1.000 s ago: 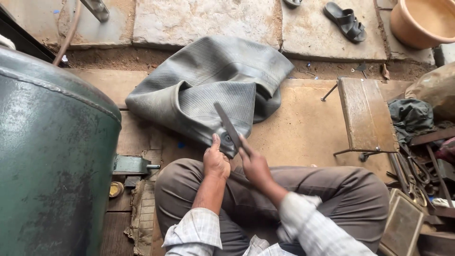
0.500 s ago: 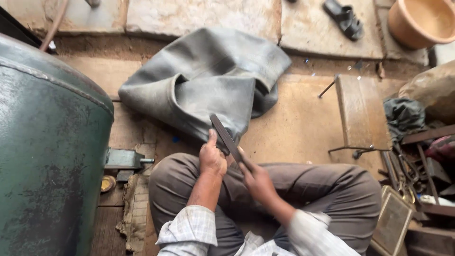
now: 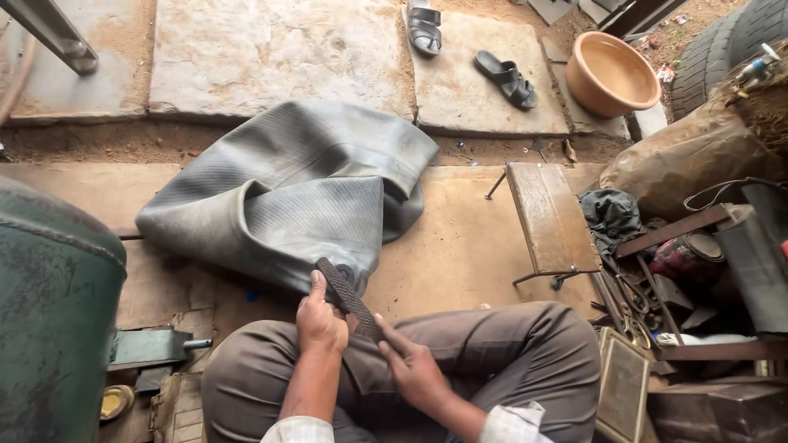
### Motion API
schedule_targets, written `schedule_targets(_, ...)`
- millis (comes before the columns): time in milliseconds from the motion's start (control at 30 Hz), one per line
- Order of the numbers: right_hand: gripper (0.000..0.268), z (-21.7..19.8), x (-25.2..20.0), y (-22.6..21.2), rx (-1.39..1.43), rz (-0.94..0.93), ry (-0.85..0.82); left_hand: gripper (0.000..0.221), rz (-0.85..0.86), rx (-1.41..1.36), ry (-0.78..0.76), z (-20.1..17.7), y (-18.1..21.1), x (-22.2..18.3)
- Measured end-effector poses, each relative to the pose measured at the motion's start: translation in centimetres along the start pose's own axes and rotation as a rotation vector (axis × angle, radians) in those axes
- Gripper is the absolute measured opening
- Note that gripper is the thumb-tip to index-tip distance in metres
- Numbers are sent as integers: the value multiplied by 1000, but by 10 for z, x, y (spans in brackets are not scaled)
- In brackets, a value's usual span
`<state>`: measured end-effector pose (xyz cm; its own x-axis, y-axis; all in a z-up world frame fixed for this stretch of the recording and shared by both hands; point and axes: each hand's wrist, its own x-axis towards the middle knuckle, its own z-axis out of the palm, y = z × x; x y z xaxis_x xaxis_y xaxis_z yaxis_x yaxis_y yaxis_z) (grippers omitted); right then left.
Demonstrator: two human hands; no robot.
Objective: The recorder uses a metal file to roughen the rubber surface of an inner tube around a valve hole to prepare it for repair.
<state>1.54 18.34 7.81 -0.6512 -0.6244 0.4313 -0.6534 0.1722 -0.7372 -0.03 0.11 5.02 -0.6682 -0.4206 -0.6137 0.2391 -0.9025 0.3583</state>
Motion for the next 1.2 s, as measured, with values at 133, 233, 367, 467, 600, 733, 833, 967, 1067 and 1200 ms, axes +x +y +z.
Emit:
schedule_targets(133,53,20,39,-1,25,874,-244,35,8,16,13,-42,-16,37)
schedule_targets(233,49,40,59,45,-43,610,-125,36,99,77,-47,-49,-22,52)
schedule_targets(367,47,31,69,43,73,449,10,35,50,79,-39,-35,-17,29)
schedule_targets(467,50,4,50,3,103,660,-86,36,66,101,-27,-37,-18,34)
schedule_targets(600,53,-2,3,-18,127,820,-211,37,61,51,8,-16,-8,14)
schedule_targets(733,53,21,28,8,102,789,-168,39,24,125,62,-31,-12,24)
schedule_targets(833,46,38,67,31,39,573,-40,41,89,119,-12,-35,-15,28)
schedule_targets(967,47,34,80,43,68,569,36,41,73,118,-24,-25,-11,19)
schedule_targets(1067,49,2,62,1,89,632,-61,40,82,134,17,-21,-8,16)
schedule_targets(1200,51,5,-21,11,189,699,-155,39,-18,97,108,8,5,-14)
